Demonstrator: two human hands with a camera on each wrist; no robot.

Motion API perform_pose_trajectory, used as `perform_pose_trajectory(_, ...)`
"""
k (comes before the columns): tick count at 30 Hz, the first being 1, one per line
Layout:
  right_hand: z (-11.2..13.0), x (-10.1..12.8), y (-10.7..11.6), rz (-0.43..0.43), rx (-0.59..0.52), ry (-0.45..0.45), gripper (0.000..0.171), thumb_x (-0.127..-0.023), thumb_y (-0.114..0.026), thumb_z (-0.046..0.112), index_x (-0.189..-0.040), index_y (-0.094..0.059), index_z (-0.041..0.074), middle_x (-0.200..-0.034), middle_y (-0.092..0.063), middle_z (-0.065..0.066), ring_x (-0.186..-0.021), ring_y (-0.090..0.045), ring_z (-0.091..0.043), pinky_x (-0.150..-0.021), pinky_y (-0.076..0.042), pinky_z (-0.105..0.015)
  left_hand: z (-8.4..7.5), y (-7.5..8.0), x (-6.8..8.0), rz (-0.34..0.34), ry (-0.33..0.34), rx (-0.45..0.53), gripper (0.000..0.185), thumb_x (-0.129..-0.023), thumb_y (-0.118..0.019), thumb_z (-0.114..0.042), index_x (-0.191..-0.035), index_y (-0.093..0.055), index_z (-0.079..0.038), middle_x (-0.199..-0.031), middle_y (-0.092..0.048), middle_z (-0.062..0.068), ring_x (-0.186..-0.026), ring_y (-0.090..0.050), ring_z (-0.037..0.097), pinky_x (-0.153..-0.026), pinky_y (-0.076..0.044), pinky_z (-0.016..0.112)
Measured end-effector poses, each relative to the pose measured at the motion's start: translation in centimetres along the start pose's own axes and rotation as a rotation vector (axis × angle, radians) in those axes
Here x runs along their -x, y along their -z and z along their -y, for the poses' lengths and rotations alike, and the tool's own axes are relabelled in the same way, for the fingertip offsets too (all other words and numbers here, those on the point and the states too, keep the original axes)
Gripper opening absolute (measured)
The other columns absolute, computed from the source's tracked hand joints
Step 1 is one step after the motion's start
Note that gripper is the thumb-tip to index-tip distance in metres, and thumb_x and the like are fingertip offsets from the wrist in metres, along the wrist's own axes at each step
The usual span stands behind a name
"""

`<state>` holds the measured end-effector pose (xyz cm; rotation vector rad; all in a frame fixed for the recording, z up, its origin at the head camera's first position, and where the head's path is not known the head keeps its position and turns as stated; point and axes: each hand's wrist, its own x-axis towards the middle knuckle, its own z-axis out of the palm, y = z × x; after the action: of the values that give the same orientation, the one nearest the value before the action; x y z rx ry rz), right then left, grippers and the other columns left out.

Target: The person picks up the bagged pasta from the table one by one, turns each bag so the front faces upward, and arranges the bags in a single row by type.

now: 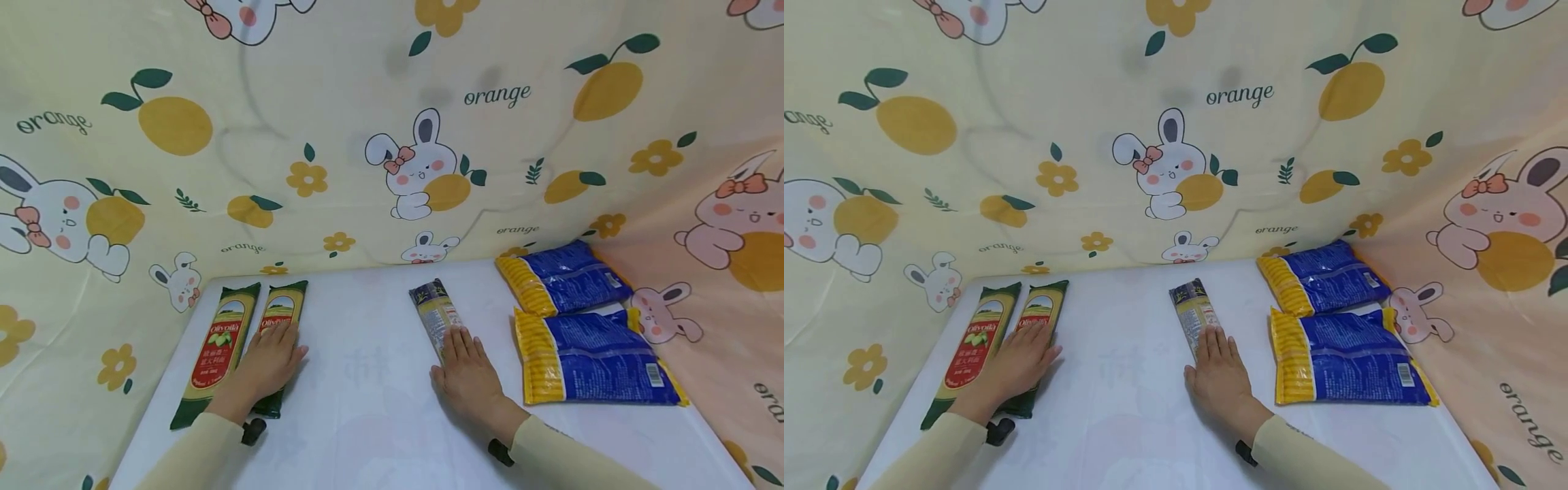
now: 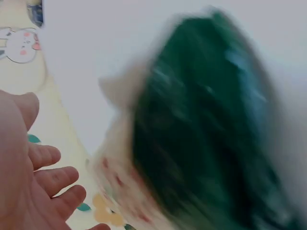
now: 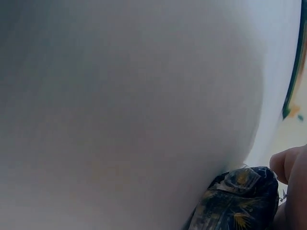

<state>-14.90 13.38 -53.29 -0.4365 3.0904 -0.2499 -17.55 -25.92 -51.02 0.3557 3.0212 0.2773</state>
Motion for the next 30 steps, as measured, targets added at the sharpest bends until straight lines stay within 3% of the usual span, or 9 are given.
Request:
perform_pose_trajectory(7,3.2,1.2,-0.9,-0.057,-0.014,0.089,0.071,-0.105,-0.06,0.036,-0.155,-0.041,-0.01,-0.163,-0.04,-0.029,-0.153,-0.037,-0.045,-0.124,-0.031,-0.059,-2.9,-0.2,-2.4,-0.022,-0.055,-0.005,0.065,-0.109,-0.058,-0.037,-0.157,-0.043,0.004,-0.162,-0.043,0.027,-0.153,-0.036,0.047,-0.123,-0.028,0.066)
perform_pose_trajectory(14,6.0,2.1,-0.9,-0.036,-0.019,0.135,0.072,-0.104,-0.06,0.039,-0.154,-0.043,-0.01,-0.162,-0.042,-0.03,-0.153,-0.038,-0.045,-0.122,-0.034,-0.058,-7.7,-0.4,-6.0,-0.066,-0.049,0.012,0.06,-0.109,-0.057,-0.04,-0.155,-0.049,-0.002,-0.156,-0.052,0.02,-0.146,-0.048,0.04,-0.119,-0.04,0.059)
perform_pose_trajectory(22,6.7,3.0,0.8,-0.002,-0.104,0.194,0.059,-0.107,-0.057,0.029,-0.149,-0.05,-0.01,-0.159,-0.046,-0.03,-0.151,-0.042,-0.045,-0.119,-0.039,-0.058,-12.4,-1.4,-10.1,-0.068,-0.07,0.008,0.055,-0.11,-0.053,-0.044,-0.151,-0.055,-0.008,-0.148,-0.059,0.015,-0.137,-0.054,0.038,-0.108,-0.048,0.058)
perform_pose_trajectory(25,5.8,3.4,1.1,-0.063,-0.08,0.225,0.047,-0.104,-0.063,0.025,-0.141,-0.061,-0.004,-0.149,-0.058,-0.022,-0.141,-0.054,-0.04,-0.114,-0.045,-0.057,-13.5,-1.8,-11.2,-0.049,-0.06,0.003,0.057,-0.11,-0.05,-0.048,-0.15,-0.056,-0.009,-0.147,-0.059,0.015,-0.135,-0.052,0.037,-0.107,-0.047,0.058)
perform_pose_trajectory(28,4.7,3.9,1.1,-0.18,-0.003,0.266,0.035,-0.098,-0.074,0.027,-0.123,-0.069,0.003,-0.128,-0.068,-0.012,-0.119,-0.065,-0.03,-0.101,-0.053,-0.05,-14.0,-2.4,-12.1,-0.032,-0.038,0.013,0.06,-0.11,-0.048,-0.053,-0.149,-0.058,-0.009,-0.146,-0.059,0.015,-0.134,-0.051,0.037,-0.107,-0.044,0.059)
perform_pose_trajectory(30,4.1,4.2,1.0,-0.244,0.033,0.269,0.029,-0.094,-0.08,0.031,-0.108,-0.069,0.008,-0.111,-0.069,-0.007,-0.104,-0.065,-0.026,-0.09,-0.054,-0.045,-14.3,-2.8,-12.5,-0.02,-0.018,0.009,0.064,-0.109,-0.047,-0.058,-0.148,-0.058,-0.009,-0.145,-0.059,0.015,-0.135,-0.049,0.037,-0.108,-0.042,0.06)
